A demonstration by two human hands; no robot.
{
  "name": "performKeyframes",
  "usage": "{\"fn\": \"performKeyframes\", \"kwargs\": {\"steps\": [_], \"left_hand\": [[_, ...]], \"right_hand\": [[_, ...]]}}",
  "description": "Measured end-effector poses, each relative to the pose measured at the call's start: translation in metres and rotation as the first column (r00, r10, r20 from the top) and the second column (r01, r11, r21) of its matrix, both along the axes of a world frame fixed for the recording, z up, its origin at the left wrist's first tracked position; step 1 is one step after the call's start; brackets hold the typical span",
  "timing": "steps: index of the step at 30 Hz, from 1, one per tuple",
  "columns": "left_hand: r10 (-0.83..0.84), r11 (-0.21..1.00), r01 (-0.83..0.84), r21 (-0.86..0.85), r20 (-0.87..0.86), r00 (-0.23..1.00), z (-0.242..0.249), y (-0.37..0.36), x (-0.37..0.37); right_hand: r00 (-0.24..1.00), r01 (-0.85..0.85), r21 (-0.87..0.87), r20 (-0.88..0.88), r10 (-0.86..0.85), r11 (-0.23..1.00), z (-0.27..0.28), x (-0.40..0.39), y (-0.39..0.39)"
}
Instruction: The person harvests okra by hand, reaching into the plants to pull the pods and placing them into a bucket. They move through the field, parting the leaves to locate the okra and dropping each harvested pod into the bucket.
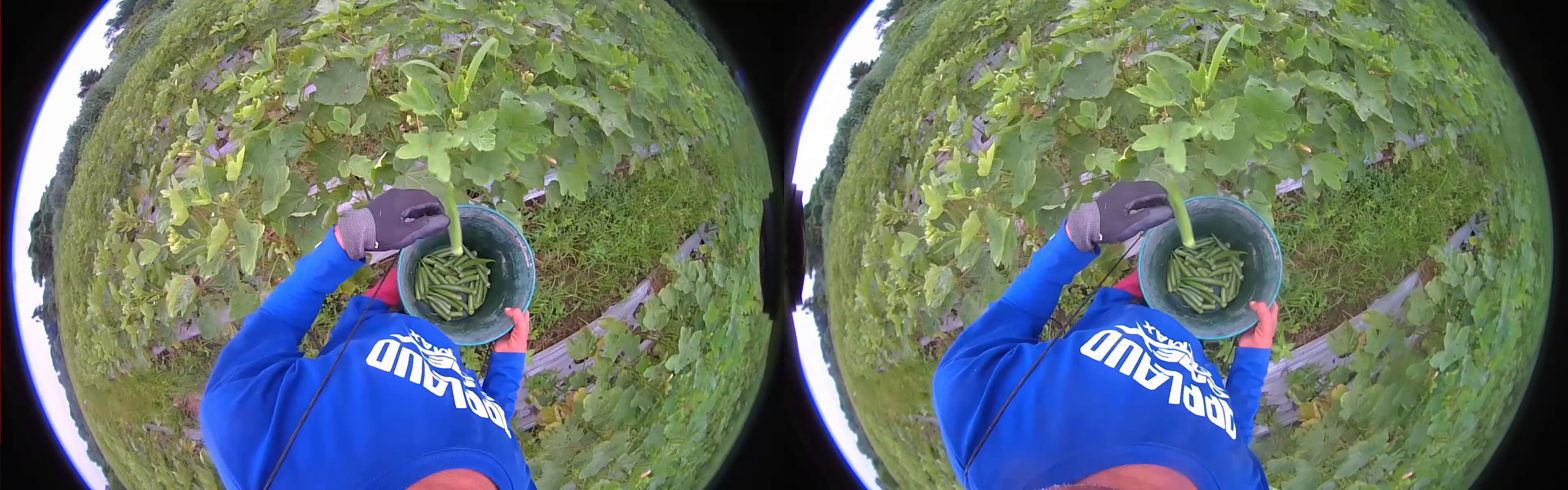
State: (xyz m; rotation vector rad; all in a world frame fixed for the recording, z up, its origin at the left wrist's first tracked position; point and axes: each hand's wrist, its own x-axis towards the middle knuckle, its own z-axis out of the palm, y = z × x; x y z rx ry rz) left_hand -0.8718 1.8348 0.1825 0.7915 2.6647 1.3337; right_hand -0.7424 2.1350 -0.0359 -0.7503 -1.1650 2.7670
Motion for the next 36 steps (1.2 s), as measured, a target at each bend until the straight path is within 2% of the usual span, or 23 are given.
{"fn": "performKeyframes", "kwargs": {"steps": [2, 3, 4, 6, 7, 8, 9, 11, 13, 14, 16, 17, 18, 19, 20, 21, 22, 23, 25, 28, 32, 36], "left_hand": [[0.024, 0.996, -0.025, -0.082, -0.011, 1.0, 0.002, -0.023, -0.033], [0.145, 0.989, -0.146, -0.012, -0.057, 0.988, 0.014, -0.044, -0.054], [0.27, 0.959, -0.269, 0.087, -0.003, 0.963, 0.021, -0.074, -0.084], [0.442, 0.858, -0.387, 0.337, -0.101, 0.891, 0.039, -0.153, -0.152], [0.477, 0.8, -0.352, 0.487, -0.159, 0.864, 0.055, -0.186, -0.183], [0.6, 0.696, -0.415, 0.585, -0.158, 0.784, 0.065, -0.22, -0.22], [0.584, 0.434, -0.427, 0.793, 0.114, 0.804, 0.069, -0.27, -0.263], [0.546, 0.13, -0.459, 0.879, 0.322, 0.773, 0.082, -0.339, -0.328], [0.43, -0.026, -0.444, 0.896, 0.411, 0.804, 0.054, -0.428, -0.408], [0.412, -0.031, -0.457, 0.889, 0.428, 0.804, 0.042, -0.441, -0.436], [0.445, -0.19, -0.629, 0.753, 0.637, 0.629, 0.019, -0.467, -0.488], [0.428, -0.187, -0.635, 0.75, 0.644, 0.634, -0.009, -0.486, -0.515], [0.561, 0.194, -0.674, 0.713, 0.483, 0.672, -0.054, -0.511, -0.541], [0.613, 0.535, -0.652, 0.537, 0.284, 0.737, -0.083, -0.521, -0.561], [0.598, 0.54, -0.647, 0.538, 0.296, 0.745, -0.093, -0.509, -0.57], [0.296, 0.668, -0.495, 0.555, 0.412, 0.862, -0.1, -0.491, -0.564], [-0.032, 0.738, -0.313, 0.597, 0.495, 0.868, -0.104, -0.48, -0.561], [-0.063, 0.82, -0.257, 0.512, 0.526, 0.848, -0.11, -0.465, -0.552], [0.13, 0.909, -0.305, 0.285, 0.501, 0.855, -0.129, -0.435, -0.546], [0.298, 0.931, -0.354, 0.093, 0.368, 0.881, -0.14, -0.4, -0.567], [0.44, 0.895, -0.446, 0.001, 0.158, 0.884, -0.13, -0.37, -0.629], [0.48, 0.877, -0.476, -0.064, 0.07, 0.875, -0.127, -0.347, -0.614]], "right_hand": [[1.0, 0.004, 0.005, 0.015, -0.004, 1.0, -0.001, -0.018, -0.002], [0.999, 0.015, 0.004, 0.032, -0.015, 1.0, 0.0, -0.025, -0.004], [0.999, 0.022, 0.005, 0.047, -0.022, 1.0, -0.002, -0.032, -0.003], [0.995, 0.045, 0.008, 0.084, -0.046, 0.999, 0.007, -0.05, -0.007], [0.991, 0.063, -0.002, 0.122, -0.063, 0.998, 0.012, -0.056, -0.009], [0.988, 0.074, 0.002, 0.134, -0.073, 0.997, 0.005, -0.06, -0.006], [0.986, 0.093, 0.022, 0.137, -0.095, 0.995, 0.005, -0.063, -0.004], [0.966, 0.117, 0.062, 0.223, -0.128, 0.991, 0.01, -0.074, -0.003], [0.951, 0.152, 0.097, 0.257, -0.172, 0.984, 0.015, -0.08, -0.008], [0.946, 0.171, 0.112, 0.257, -0.195, 0.979, 0.017, -0.082, -0.009], [0.924, 0.197, 0.149, 0.302, -0.234, 0.969, 0.027, -0.091, -0.025], [0.919, 0.213, 0.159, 0.302, -0.252, 0.964, 0.03, -0.098, -0.028], [0.914, 0.221, 0.14, 0.315, -0.255, 0.965, 0.036, -0.104, -0.032], [0.909, 0.229, 0.123, 0.329, -0.257, 0.966, 0.043, -0.105, -0.037], [0.901, 0.245, 0.14, 0.332, -0.278, 0.959, 0.049, -0.11, -0.041], [0.895, 0.256, 0.151, 0.337, -0.293, 0.955, 0.057, -0.115, -0.045], [0.882, 0.257, 0.141, 0.37, -0.292, 0.956, 0.064, -0.124, -0.05], [0.87, 0.258, 0.128, 0.4, -0.288, 0.958, 0.068, -0.13, -0.054], [0.86, 0.285, 0.133, 0.403, -0.314, 0.949, 0.07, -0.133, -0.056], [0.839, 0.314, 0.138, 0.423, -0.343, 0.939, 0.061, -0.123, -0.045], [0.845, 0.326, 0.112, 0.41, -0.343, 0.939, 0.054, -0.13, -0.041], [0.876, 0.292, 0.131, 0.361, -0.32, 0.947, 0.068, -0.137, -0.036]]}}
